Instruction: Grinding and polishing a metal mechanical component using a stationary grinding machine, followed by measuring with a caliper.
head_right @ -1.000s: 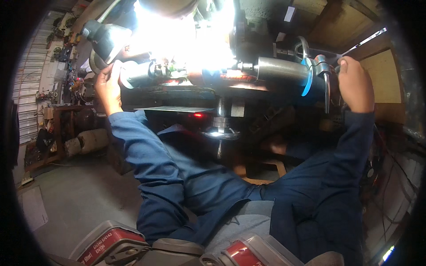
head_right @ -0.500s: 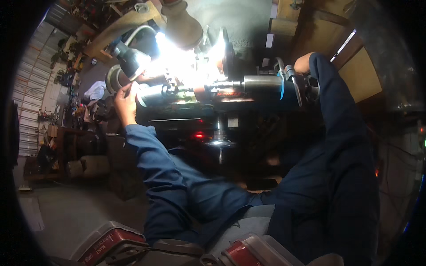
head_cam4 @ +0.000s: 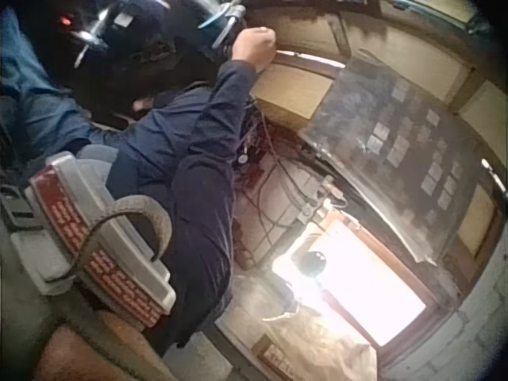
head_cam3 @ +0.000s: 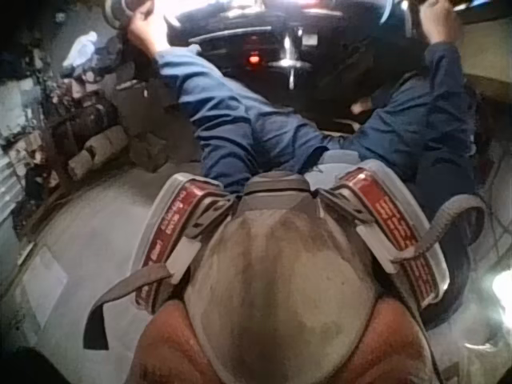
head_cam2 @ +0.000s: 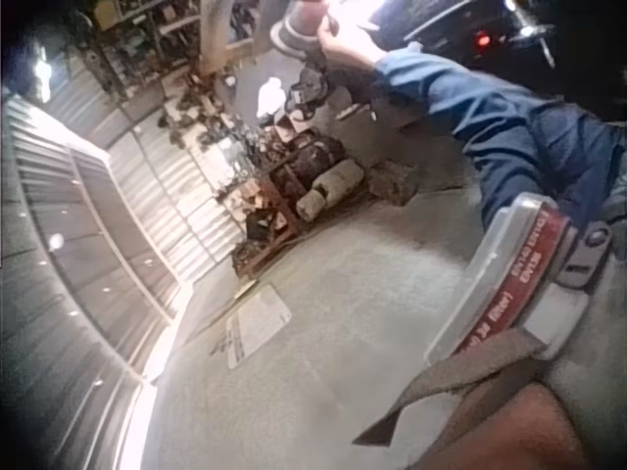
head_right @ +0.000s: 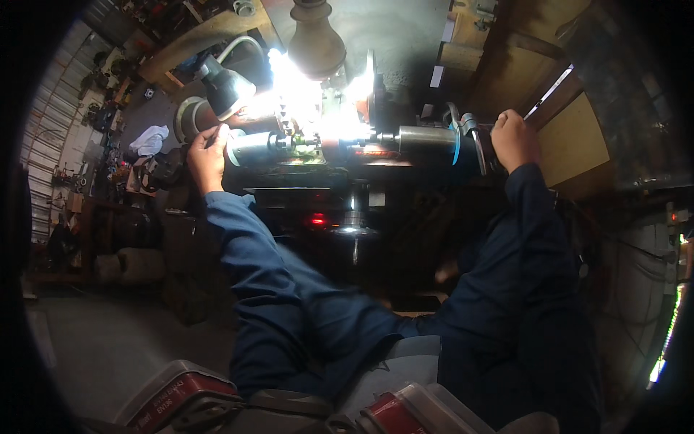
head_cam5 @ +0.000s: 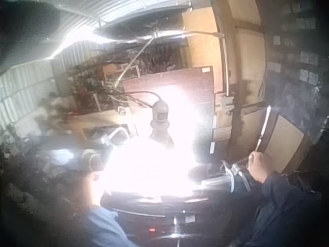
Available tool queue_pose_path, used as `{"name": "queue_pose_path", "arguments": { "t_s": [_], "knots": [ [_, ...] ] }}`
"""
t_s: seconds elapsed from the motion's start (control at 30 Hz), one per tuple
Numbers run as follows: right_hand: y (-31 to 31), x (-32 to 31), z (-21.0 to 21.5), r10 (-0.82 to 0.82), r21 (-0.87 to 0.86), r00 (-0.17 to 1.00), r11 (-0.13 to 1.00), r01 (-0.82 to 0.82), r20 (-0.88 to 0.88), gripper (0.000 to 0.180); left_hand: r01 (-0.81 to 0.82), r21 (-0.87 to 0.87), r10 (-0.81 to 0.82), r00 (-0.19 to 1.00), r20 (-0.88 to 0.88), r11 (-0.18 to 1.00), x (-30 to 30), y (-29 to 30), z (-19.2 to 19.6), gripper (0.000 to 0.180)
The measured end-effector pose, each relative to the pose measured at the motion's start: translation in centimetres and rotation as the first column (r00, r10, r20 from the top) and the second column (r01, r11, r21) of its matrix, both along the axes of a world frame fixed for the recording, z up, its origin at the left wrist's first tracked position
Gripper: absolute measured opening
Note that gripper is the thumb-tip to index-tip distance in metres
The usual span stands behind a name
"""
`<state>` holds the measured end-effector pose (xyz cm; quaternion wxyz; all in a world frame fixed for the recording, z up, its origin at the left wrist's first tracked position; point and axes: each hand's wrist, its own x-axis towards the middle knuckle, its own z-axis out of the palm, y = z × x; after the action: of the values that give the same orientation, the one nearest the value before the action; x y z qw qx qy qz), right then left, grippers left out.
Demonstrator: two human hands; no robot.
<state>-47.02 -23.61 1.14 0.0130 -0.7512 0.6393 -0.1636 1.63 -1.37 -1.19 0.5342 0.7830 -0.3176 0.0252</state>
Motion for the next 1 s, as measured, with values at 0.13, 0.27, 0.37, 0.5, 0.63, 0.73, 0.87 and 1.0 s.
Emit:
{"name": "queue_pose_path", "arguments": {
  "t_s": [0.13, 0.27, 0.37, 0.5, 0.63, 0.73, 0.87, 1.0],
  "knots": [
    [2.6, 0.0, -1.1, -0.023, -0.200, 0.991, 0.978, 0.049, 0.131, 0.025, 0.027, -0.038, -0.026, 0.999, 0.025, 0.999, -0.1, 0.1, 0.0, 0.025],
    [3.4, -0.3, -3.3, 0.118, -0.424, 0.932, 0.905, 0.041, 0.342, 0.024, 0.027, -0.012, -0.027, 1.000, -0.012, 1.000, 0.1, -0.2, 0.0, 0.026],
    [3.7, -1.0, -6.3, 0.283, -0.637, 0.877, 0.770, 0.032, 0.387, 0.030, 0.033, 0.067, -0.033, 0.999, 0.001, 0.997, 0.0, -0.1, 0.2, 0.027],
    [5.7, -2.1, -10.7, 0.141, -0.618, 0.923, 0.777, 0.121, 0.358, 0.036, 0.056, 0.325, -0.095, 0.990, 0.107, 0.944, 0.1, -0.3, 1.3, 0.032],
    [8.2, -2.3, -11.1, 0.219, -0.364, 0.796, 0.931, 0.001, 0.564, 0.043, 0.068, 0.479, -0.154, 0.978, 0.142, 0.875, 0.2, -0.2, 1.8, 0.037],
    [8.7, -1.1, -6.5, 0.323, -0.558, 0.810, 0.830, 0.006, 0.489, 0.047, 0.051, 0.443, -0.157, 0.966, 0.206, 0.895, 0.3, 0.4, 1.6, 0.038],
    [8.0, 1.2, 2.0, 0.561, -0.477, 0.794, 0.778, -0.408, 0.236, 0.053, 0.062, 0.364, -0.156, 0.959, 0.236, 0.929, 0.3, 1.5, 1.1, 0.035],
    [7.6, 5.9, 5.4, 0.729, -0.062, 0.680, 0.677, -0.733, -0.076, 0.053, 0.126, 0.234, -0.172, 0.966, 0.190, 0.964, 0.2, 2.9, 1.1, 0.029]
  ]
}}
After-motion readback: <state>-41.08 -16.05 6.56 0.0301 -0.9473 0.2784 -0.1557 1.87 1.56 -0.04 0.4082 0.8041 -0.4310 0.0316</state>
